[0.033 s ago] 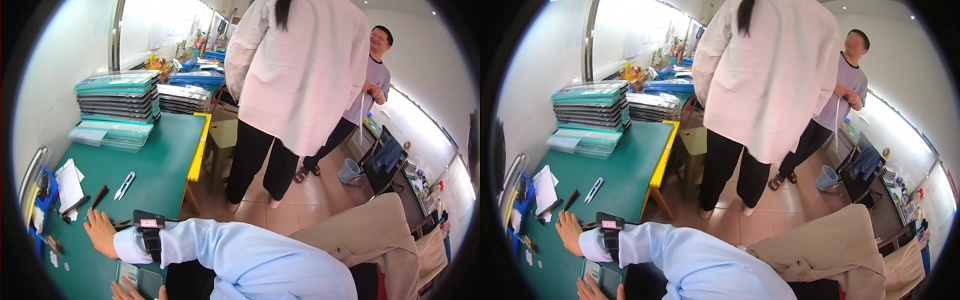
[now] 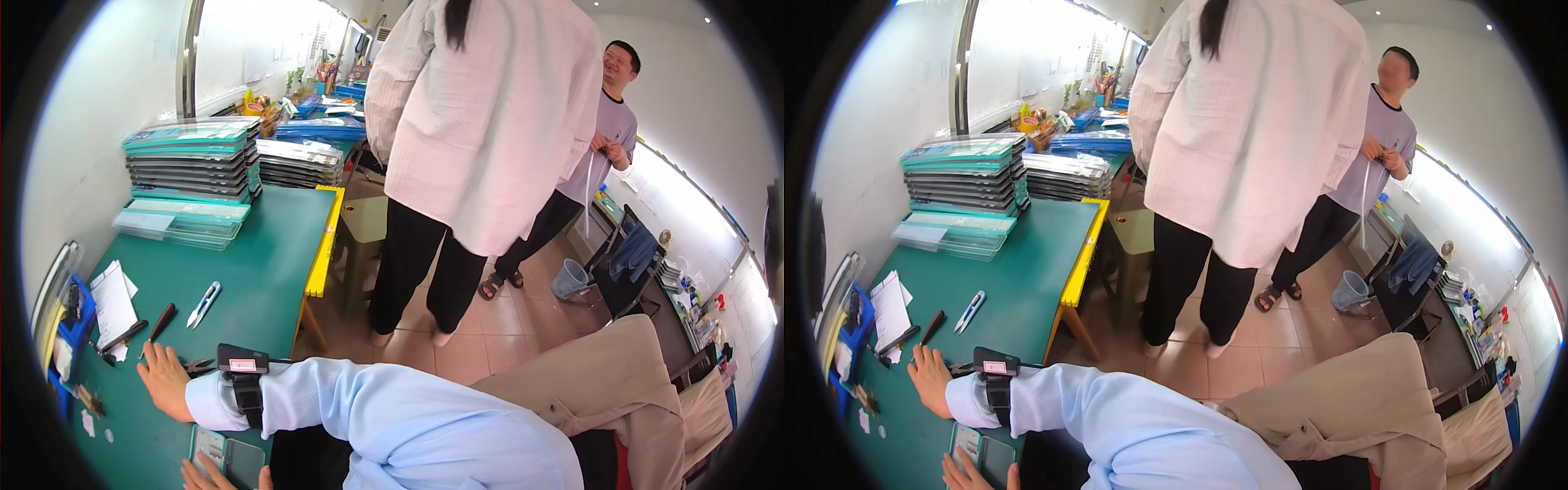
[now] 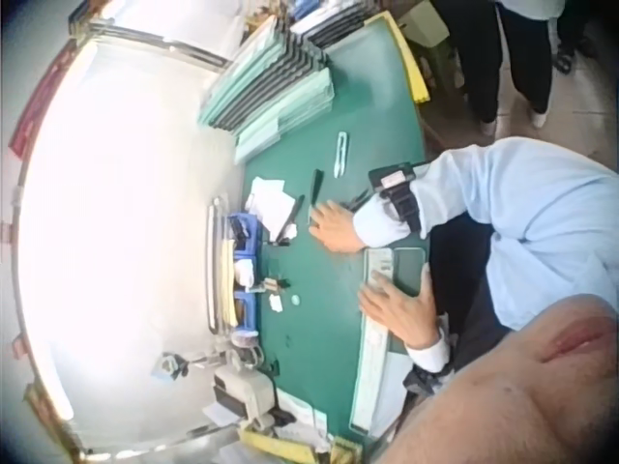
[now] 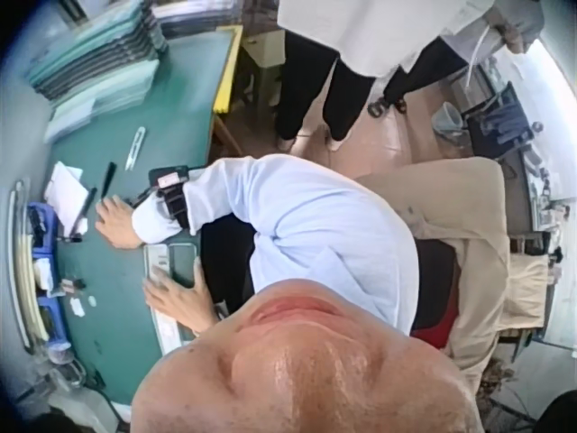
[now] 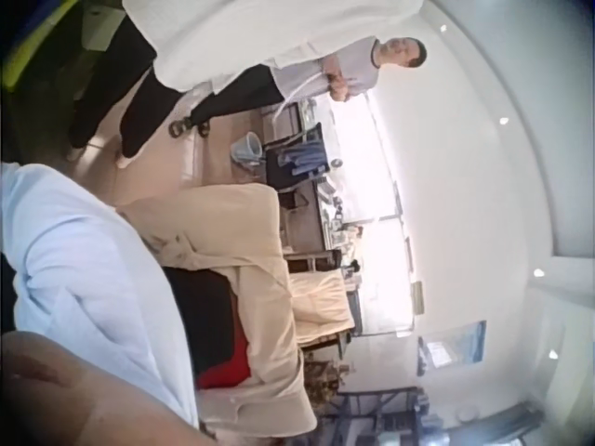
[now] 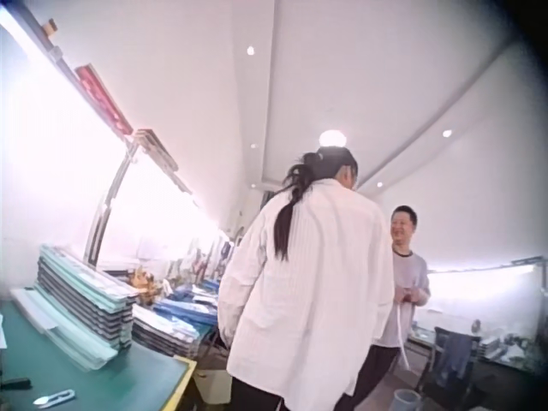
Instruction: Assembling small metal components by picking pieces from a tray and using pliers to manipulate them.
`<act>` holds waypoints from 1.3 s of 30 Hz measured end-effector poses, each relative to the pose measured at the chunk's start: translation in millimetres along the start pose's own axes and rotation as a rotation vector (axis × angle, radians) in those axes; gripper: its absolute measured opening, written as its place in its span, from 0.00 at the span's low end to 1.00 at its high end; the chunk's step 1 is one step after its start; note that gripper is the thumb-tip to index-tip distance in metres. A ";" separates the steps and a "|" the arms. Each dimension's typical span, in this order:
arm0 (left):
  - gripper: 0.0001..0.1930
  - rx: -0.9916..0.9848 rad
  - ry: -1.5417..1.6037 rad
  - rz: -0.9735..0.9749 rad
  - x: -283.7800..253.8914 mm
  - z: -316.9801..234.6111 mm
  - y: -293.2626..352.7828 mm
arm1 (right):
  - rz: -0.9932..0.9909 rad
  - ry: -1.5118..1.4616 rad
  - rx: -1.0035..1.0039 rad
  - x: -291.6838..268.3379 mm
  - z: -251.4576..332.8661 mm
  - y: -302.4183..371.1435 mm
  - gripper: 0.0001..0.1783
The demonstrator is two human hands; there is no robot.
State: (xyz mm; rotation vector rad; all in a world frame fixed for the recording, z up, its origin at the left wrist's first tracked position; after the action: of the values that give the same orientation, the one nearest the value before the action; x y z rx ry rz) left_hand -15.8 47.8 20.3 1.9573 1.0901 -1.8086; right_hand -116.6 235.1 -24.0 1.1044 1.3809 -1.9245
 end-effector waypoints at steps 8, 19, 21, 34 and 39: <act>0.44 0.022 -0.006 -0.030 1.7 3.2 2.5 | 0.061 -0.235 0.054 -18.4 -1.3 0.7 0.32; 0.44 0.019 -0.016 -0.036 2.3 1.4 0.2 | 0.045 -0.273 0.016 -13.1 -2.9 -3.5 0.36; 0.44 0.023 -0.013 -0.045 2.9 1.8 0.6 | 0.049 -0.258 0.014 -11.9 -3.0 -3.9 0.36; 0.43 0.041 0.011 -0.081 4.5 3.5 5.0 | 0.078 -0.213 -0.008 -0.8 -2.8 -2.7 0.39; 0.42 0.077 -0.002 -0.152 7.2 5.7 0.8 | 0.071 -0.185 -0.084 1.4 -4.1 -4.9 0.36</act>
State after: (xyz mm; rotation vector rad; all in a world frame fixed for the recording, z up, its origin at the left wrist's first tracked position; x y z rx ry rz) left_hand -20.0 46.0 12.3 1.9617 1.2164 -1.9570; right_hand -120.0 240.6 -23.3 0.9000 1.2917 -1.8503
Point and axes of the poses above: each hand's wrist, its own y-axis away from the middle knuckle, its own x-axis out of the palm, z = x × y, the point moved 3 cm from there along -y, towards the middle knuckle, and after that the axes turned 12 degrees about -x, right-handed, at the moved point
